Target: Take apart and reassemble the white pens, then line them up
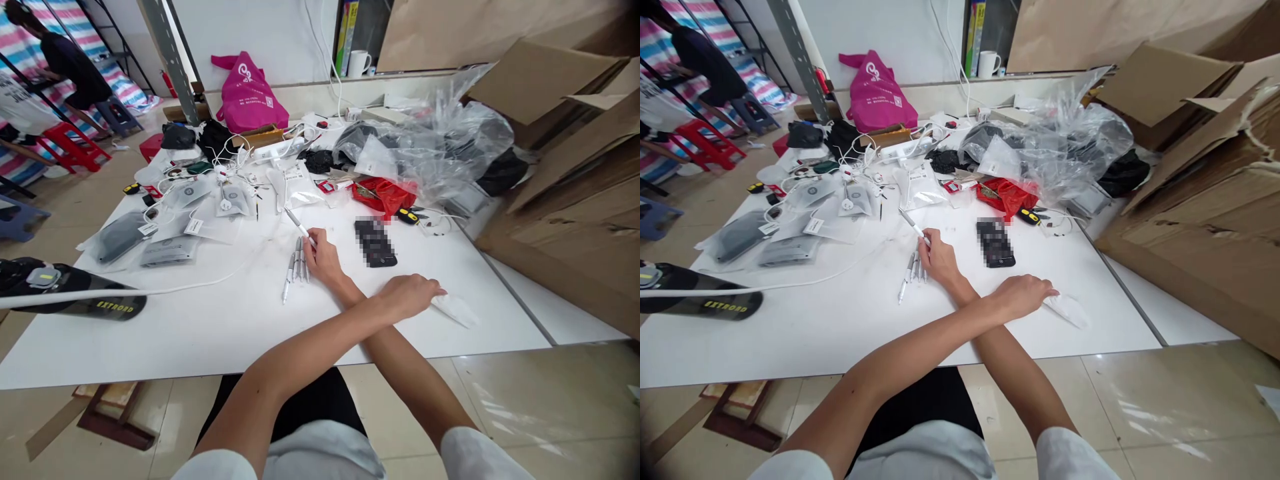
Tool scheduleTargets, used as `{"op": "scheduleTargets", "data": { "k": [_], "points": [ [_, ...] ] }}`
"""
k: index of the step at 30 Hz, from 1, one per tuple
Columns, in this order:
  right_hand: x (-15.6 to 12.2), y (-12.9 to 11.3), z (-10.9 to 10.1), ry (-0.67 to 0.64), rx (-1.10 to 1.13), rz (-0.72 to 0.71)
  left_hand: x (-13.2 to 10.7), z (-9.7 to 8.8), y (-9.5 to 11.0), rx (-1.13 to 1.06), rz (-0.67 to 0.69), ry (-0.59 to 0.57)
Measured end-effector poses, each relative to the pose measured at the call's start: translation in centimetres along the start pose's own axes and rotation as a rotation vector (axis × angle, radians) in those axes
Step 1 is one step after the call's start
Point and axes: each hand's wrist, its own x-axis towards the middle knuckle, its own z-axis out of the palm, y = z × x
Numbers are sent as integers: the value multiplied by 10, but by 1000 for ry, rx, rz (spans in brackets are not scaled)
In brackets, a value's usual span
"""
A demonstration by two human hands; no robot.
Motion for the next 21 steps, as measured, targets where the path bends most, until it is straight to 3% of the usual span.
{"op": "scheduleTargets", "data": {
  "k": [6, 12, 15, 17, 19, 21],
  "points": [
    [-2, -2, -2, -60, -69, -112, -7, -6, 3, 97, 49, -17],
    [-5, -10, -3, -36, 43, -24, -9, -6, -1, 58, 135, -15],
    [-2, -15, -1, 80, 303, 108, -17, -15, 7, 32, 159, 34],
    [3, -18, -2, 132, 573, 266, -31, -27, 14, 38, 233, 131],
    [10, -20, -6, 122, 821, 408, -52, -43, 15, 51, 273, 288],
    [16, -21, -11, 96, 974, 496, -80, -62, 7, 10, 292, 338]
  ]
}}
